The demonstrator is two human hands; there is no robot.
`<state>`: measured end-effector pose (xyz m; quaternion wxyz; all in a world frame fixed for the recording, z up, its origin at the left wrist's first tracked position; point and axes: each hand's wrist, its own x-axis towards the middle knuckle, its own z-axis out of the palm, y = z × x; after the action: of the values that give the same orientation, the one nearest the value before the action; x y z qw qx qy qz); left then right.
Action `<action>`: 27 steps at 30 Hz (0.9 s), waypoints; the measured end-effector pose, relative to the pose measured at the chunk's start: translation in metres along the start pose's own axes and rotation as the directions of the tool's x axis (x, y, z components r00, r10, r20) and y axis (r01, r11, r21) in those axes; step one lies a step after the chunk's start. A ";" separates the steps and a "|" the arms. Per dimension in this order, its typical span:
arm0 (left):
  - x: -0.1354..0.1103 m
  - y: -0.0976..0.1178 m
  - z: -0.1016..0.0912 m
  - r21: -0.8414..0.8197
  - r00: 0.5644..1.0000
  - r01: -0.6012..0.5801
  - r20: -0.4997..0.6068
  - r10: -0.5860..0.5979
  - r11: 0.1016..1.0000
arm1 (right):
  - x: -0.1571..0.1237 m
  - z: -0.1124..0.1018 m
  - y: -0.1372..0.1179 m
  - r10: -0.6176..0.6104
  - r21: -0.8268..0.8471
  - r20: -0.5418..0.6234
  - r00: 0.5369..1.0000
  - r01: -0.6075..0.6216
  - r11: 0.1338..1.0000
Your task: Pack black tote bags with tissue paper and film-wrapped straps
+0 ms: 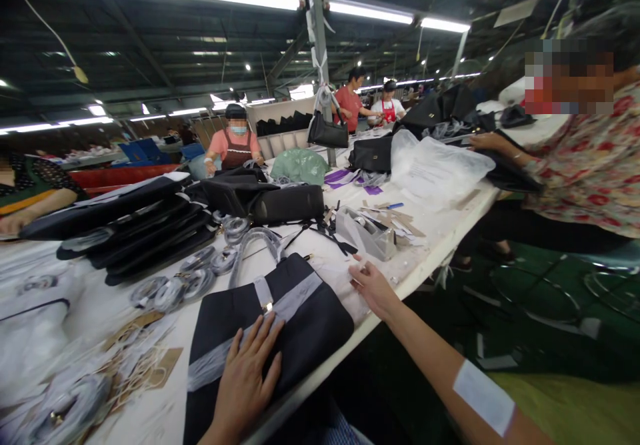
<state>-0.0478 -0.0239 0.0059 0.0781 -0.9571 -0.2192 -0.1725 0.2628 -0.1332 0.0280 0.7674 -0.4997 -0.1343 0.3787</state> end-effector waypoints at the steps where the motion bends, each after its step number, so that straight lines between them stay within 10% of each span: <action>1: 0.000 0.000 0.000 -0.008 1.000 0.003 0.001 -0.003 1.000 | -0.004 -0.003 -0.003 -0.004 -0.066 0.040 0.999 0.006 0.998; 5: 0.001 0.001 -0.002 -0.026 1.000 0.015 0.019 -0.015 1.000 | -0.013 -0.013 -0.010 -0.014 -0.376 0.153 0.988 0.071 0.924; 11: 0.002 0.002 -0.005 -0.063 0.999 0.025 0.022 -0.023 0.998 | 0.000 -0.009 -0.007 -0.158 -0.505 0.003 0.987 0.138 0.852; 20: 0.007 -0.001 -0.008 -0.160 1.000 -0.002 0.021 0.006 0.987 | 0.001 0.020 -0.008 -0.233 -0.569 -0.099 0.967 0.137 0.811; 27: 0.020 0.009 0.012 -0.221 0.970 0.115 -0.186 -0.157 0.969 | -0.010 0.033 0.004 -0.201 -0.447 -0.099 0.975 0.137 0.884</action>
<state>-0.0234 -0.0211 0.0019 -0.0127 -0.9201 -0.2564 -0.2957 0.2350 -0.1180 0.0415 0.6733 -0.6712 -0.2037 0.2338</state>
